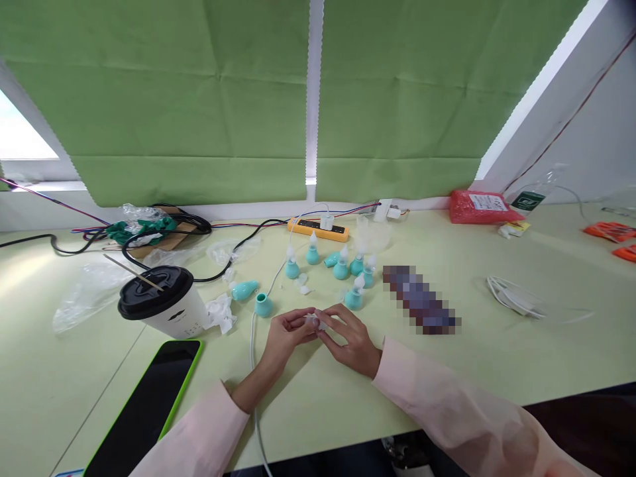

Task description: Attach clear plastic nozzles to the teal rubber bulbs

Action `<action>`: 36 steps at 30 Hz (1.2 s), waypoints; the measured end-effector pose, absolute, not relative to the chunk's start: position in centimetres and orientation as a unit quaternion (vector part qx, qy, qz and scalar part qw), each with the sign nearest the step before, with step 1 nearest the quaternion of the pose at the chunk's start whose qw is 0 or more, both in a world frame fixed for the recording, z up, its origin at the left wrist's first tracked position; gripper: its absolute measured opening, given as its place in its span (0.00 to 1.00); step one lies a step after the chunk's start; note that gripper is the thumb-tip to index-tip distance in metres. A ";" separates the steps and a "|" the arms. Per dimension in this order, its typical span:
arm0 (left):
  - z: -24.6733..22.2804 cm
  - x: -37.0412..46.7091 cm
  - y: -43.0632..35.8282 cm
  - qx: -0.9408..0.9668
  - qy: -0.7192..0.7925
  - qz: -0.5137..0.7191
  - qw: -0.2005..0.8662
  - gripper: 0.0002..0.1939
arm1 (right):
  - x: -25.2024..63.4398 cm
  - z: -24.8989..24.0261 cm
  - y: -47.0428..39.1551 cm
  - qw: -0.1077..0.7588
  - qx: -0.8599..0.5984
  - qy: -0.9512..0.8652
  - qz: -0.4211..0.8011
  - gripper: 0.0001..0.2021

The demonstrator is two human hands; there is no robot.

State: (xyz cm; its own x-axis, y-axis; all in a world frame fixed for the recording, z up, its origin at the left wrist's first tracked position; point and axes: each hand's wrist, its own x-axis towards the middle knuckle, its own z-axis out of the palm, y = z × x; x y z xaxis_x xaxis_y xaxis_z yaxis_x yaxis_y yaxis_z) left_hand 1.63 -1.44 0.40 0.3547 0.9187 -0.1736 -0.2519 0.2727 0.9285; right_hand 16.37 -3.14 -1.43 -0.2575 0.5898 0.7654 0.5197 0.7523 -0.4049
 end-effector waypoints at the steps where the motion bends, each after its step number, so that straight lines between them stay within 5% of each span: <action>1: 0.5 1.6 -1.5 0.440 0.381 0.417 0.698 0.18 | 16.3 -1.4 -3.2 0.502 -0.356 -0.788 0.039 0.23; 9: 0.8 1.4 -1.6 0.473 0.377 0.432 0.669 0.19 | 16.3 -1.0 -3.3 0.519 -0.361 -0.772 0.069 0.15; 36: 1.0 1.2 -1.7 0.454 0.381 0.412 0.692 0.17 | 16.3 -0.9 -3.5 0.534 -0.342 -0.770 0.062 0.16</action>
State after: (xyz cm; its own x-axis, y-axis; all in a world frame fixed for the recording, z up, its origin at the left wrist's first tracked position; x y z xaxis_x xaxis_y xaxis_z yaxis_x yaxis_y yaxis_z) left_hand 1.24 -1.69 1.01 0.3704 0.9159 -0.1545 -0.2235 0.2493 0.9423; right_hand 16.28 -3.48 -0.88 -0.1945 0.5929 0.7814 0.4614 0.7583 -0.4605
